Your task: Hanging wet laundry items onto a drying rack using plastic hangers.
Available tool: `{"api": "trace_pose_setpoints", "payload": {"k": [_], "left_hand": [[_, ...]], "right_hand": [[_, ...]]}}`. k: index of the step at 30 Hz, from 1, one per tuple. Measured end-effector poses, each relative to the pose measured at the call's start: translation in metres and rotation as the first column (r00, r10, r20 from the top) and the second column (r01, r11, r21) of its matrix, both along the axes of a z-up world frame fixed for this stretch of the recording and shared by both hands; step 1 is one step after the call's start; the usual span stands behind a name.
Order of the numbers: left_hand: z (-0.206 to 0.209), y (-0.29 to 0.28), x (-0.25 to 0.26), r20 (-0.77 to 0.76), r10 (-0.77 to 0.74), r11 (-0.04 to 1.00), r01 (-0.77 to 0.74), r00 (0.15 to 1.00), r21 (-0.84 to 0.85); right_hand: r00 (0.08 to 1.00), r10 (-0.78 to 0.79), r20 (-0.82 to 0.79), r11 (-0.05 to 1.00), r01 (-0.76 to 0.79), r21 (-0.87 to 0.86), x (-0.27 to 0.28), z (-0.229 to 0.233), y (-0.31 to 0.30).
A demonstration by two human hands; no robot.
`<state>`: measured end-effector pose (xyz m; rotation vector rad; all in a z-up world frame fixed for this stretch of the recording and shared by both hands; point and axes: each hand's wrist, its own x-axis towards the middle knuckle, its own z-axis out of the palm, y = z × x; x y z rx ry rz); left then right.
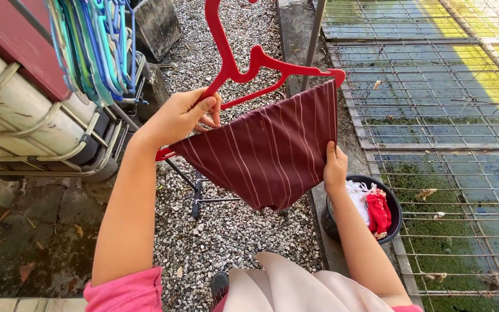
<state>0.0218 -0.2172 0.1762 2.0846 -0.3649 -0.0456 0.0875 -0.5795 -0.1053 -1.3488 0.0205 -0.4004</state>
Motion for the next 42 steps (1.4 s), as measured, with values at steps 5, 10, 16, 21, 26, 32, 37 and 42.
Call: {"api": "trace_pose_setpoints", "payload": {"k": [5,10,16,21,26,32,37,42], "left_hand": [[0.002,-0.006,0.006,0.079,0.006,1.000,-0.003,0.997,-0.029],[0.029,-0.020,-0.001,0.160,0.005,0.999,0.003,0.987,-0.048],[0.032,-0.056,0.002,0.087,0.045,0.995,-0.037,0.995,-0.095],[-0.006,-0.080,0.022,0.031,0.037,0.958,-0.027,0.999,-0.285],[-0.021,-0.083,0.030,-0.019,0.049,0.936,-0.053,0.999,-0.349],[-0.027,-0.073,0.039,-0.051,0.065,0.933,-0.079,0.997,-0.350],[-0.021,-0.073,0.035,-0.059,0.090,0.940,-0.104,0.994,-0.325],[-0.017,-0.074,0.034,-0.014,0.125,0.951,-0.124,0.992,-0.282]], "right_hand": [[1.000,0.017,0.023,0.999,-0.016,-0.046,-0.005,0.010,0.002],[0.995,-0.080,0.066,0.944,0.097,-0.315,-0.016,0.029,0.029],[0.729,0.054,0.682,0.803,0.374,-0.464,-0.074,0.085,0.096],[0.696,0.136,0.705,0.719,0.420,-0.554,-0.079,0.079,0.148],[0.615,0.083,0.784,0.742,0.487,-0.460,-0.077,0.101,0.158],[0.591,0.248,0.767,0.808,0.310,-0.500,-0.078,0.105,0.147],[0.620,0.365,0.694,0.830,0.120,-0.544,-0.088,0.117,0.139],[0.607,0.351,0.713,0.824,0.161,-0.544,-0.086,0.097,0.139]]}}
